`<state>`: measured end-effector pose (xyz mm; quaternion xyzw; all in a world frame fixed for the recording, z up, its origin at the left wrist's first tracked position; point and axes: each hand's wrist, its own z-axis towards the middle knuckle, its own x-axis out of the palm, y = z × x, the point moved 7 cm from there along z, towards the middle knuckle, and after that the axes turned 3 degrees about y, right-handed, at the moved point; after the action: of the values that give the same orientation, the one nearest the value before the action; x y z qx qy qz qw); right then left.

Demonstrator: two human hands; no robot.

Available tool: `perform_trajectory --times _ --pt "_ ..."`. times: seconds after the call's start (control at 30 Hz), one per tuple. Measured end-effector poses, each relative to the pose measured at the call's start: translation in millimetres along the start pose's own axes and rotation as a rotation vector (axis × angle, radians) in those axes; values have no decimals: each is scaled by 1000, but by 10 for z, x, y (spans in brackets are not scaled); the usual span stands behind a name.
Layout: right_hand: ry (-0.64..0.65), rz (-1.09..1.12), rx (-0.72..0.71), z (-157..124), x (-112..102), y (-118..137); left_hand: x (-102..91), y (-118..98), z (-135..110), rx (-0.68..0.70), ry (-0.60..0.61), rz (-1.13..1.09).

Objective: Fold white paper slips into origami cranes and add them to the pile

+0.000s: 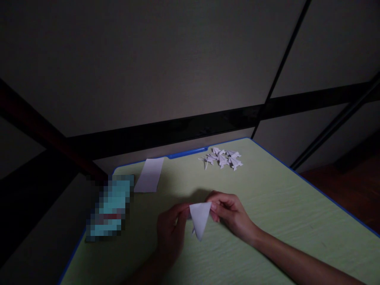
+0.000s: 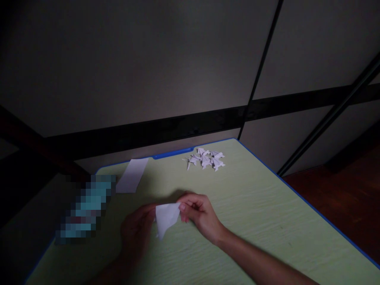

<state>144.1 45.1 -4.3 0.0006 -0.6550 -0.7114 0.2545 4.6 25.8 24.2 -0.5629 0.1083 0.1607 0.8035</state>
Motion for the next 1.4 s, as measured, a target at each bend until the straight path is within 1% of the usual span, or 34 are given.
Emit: perform_trajectory --times 0.07,0.17,0.27,0.37,0.43,0.67,0.83,0.93,1.07,1.17,1.27,1.4 --pt "12 76 36 7 5 -35 -6 7 3 3 -14 -5" --pt "12 207 118 12 22 -89 -14 13 0 12 -23 60" --pt "-22 292 141 10 35 -87 -16 -2 -23 69 -22 141" --pt "-79 263 109 6 15 -57 -6 -23 -57 138 -7 184" --pt "-97 225 96 4 1 -55 -5 -27 -71 157 -1 204" --pt "-103 119 78 5 -32 -74 -25 7 -82 126 -2 247" --pt "-113 70 59 7 -29 -39 -10 -2 -89 146 32 213" --pt "-105 39 44 7 -23 -14 -19 -22 -90 167 12 201" --pt "-112 17 29 0 -18 27 -6 -12 -83 147 13 216" --pt "-130 6 28 -2 -19 46 -4 -10 -81 142 10 187" --pt "-116 24 36 12 -15 25 -9 7 -69 108 5 146" --pt "-73 200 101 45 -15 -72 -37 37 -24 20 -45 72"
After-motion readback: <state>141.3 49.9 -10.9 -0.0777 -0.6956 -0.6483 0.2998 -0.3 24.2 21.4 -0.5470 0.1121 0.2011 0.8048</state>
